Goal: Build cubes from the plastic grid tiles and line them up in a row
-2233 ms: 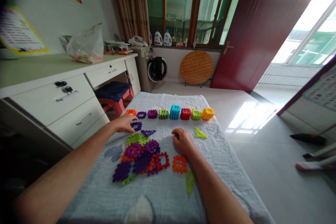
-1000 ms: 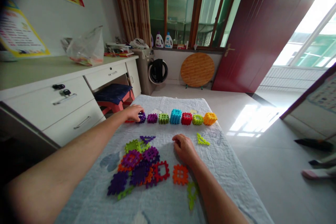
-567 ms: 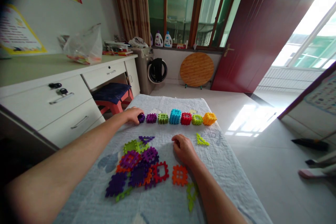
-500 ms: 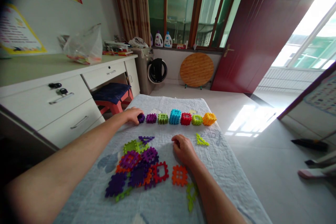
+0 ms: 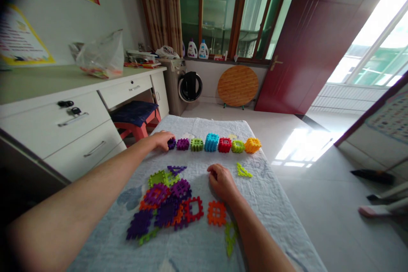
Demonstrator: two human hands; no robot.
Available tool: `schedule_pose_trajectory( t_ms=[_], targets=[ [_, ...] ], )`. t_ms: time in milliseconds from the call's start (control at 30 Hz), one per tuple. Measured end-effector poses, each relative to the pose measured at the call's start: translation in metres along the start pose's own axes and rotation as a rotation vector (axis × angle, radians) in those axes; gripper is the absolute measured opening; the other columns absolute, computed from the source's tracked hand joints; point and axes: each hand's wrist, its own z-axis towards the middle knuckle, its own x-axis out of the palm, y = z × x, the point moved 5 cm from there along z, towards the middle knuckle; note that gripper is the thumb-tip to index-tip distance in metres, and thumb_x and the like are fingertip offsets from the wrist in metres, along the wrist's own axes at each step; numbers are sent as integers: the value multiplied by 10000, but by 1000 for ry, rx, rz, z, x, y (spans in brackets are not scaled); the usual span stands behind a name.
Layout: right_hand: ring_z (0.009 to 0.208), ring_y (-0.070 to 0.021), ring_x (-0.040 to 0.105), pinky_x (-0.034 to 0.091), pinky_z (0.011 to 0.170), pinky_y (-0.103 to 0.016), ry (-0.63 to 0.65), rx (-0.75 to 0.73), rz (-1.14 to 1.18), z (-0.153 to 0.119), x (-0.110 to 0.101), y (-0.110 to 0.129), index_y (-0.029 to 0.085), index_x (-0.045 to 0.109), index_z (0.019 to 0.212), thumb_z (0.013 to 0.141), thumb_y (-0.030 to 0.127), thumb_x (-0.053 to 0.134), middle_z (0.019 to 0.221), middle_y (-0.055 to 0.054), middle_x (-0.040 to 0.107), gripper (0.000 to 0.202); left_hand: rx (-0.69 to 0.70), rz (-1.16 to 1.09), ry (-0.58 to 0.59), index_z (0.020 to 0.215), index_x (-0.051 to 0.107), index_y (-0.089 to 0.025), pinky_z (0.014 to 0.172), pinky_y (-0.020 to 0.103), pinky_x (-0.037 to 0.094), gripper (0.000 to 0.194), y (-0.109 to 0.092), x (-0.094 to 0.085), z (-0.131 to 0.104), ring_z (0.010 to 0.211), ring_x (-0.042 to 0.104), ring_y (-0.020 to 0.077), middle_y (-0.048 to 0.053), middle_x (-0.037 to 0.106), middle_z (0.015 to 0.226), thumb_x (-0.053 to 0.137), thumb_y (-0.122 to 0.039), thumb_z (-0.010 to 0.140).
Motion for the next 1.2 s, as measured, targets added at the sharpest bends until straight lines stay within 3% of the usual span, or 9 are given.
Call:
schedule_pose_trajectory(
  t_ms=[200,400,500,633,733,833,1000,1200],
  targets=[
    [648,-123,516,384,639,-234,3,-4,-1,0,0,-1,158,627,872,741,103,488,714,-5,580,199,26,4,-72,1270,515,-230,929,406,420,823,-7,-16,-19,1195,470,344,123,549,1298,761,-211,485],
    [650,-129,526,397,643,-241,3,0,-4,0,-1,-1,159,640,879,752,135,484,724,-13,603,203,63,-39,-265,1295,487,-157,1051,408,317,621,-20,-33,-81,1232,445,304,149,531,1315,647,-231,699],
    [644,-132,532,399,639,-244,-4,8,0,0,-1,-3,163,649,877,742,150,488,707,-8,608,211,110,-155,-320,1247,525,-157,1067,385,317,496,-30,-28,-123,1222,469,269,132,562,1283,587,-218,759],
    [615,-131,521,396,619,-243,-30,46,10,1,-2,-7,167,658,874,734,183,491,666,3,600,218,113,-332,-250,1177,579,-181,1045,344,360,373,-51,-8,-175,1182,511,229,88,601,1222,508,-215,812],
    [594,-129,508,389,591,-235,-47,84,36,2,-2,-12,167,659,879,733,210,487,642,12,585,230,134,-406,-198,1121,611,-217,1031,348,379,347,-69,4,-201,1153,527,232,69,607,1194,539,-217,781],
    [580,-127,498,383,577,-232,-57,102,58,3,-2,-14,165,661,879,733,233,489,625,17,571,236,184,-441,-152,1120,612,-228,1046,360,364,426,-81,10,-210,1174,507,242,66,587,1223,584,-158,701],
    [569,-125,495,386,578,-233,-57,106,58,3,-3,-13,163,668,873,724,251,492,621,18,578,247,215,-491,-115,1151,591,-248,1018,355,388,519,-82,13,-202,1123,540,238,54,602,1181,586,-118,649],
    [562,-124,485,382,574,-234,-61,110,58,4,-2,-14,166,670,868,729,262,494,622,16,582,244,220,-485,-204,1195,564,-227,998,340,399,547,-85,3,-188,1091,538,238,60,578,1136,636,-198,654]
  ],
)
